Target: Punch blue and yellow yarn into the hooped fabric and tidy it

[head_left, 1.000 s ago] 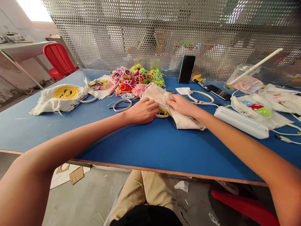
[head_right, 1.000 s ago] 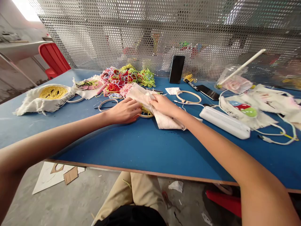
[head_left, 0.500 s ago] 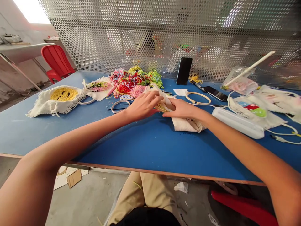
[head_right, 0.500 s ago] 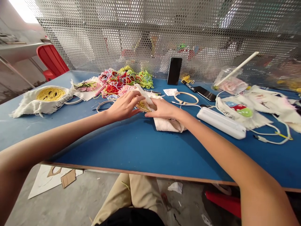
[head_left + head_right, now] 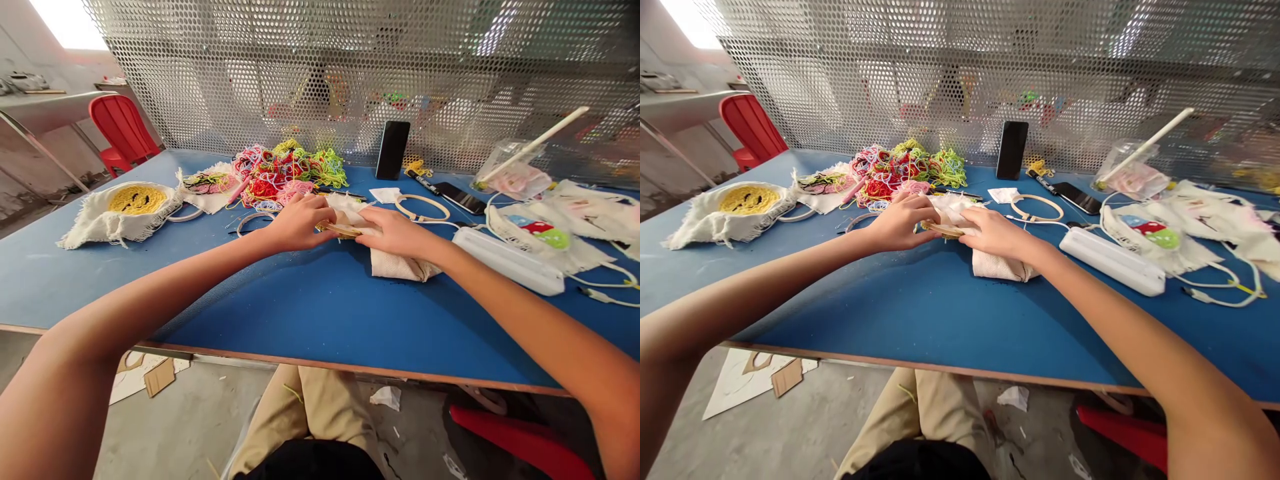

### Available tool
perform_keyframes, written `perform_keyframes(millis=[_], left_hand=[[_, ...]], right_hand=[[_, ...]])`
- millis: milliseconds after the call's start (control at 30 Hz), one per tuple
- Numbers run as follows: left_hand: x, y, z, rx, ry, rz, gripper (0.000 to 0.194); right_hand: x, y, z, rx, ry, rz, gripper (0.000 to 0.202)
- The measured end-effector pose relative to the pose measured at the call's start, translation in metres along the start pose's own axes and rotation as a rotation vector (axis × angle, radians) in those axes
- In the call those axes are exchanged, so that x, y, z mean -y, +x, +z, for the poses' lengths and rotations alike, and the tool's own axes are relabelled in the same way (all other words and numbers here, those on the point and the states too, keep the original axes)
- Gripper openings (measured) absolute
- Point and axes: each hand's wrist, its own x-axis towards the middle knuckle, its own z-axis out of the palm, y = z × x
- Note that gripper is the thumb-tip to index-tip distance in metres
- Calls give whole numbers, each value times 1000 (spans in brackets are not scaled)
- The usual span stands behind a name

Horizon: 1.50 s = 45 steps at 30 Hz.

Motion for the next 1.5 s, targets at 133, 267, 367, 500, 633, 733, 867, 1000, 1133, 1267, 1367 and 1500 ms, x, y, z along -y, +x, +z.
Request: perform_keyframes(millis=[133,267,367,500,633,733,867,1000,1133,1267,1367,1500], left_hand=[[-2,-2,-1,-15,16,-2,30],[-5,-1,0,-34,135,69,25],[-6,-1,2,-40,218,95,27],[-6,0,2,-59,251,107,28],[-5,0,1,-52,264,100,29],[-6,1,1,-51,272,86,30],[-6,4,1,-59,245,51,31],[-5,7,1,-58,212,37,31],[-5,6,1,-45,199,35,33],[-6,4,2,-61,210,24,31],[-9,3,3,-81,224,5,30],[-11,4,1,-98,268,-44,33]], right_hand=[[2,-7,-6,-111,50,7,28],[0,-4,-11,-115,165,101,21],[4,-3,-9,-288,138,86,19],[23,-17,4,-455,-185,-117,21],[35,-35,20,-310,-518,-183,29],[36,-41,26,-246,-636,-160,39],[34,-42,28,-243,-670,-130,53],[34,-39,30,-342,-704,-84,48],[36,-35,28,-344,-673,-45,45],[33,-34,21,-326,-580,-8,43],[27,-38,18,-335,-601,-56,43],[26,-41,21,-374,-632,-39,51]])
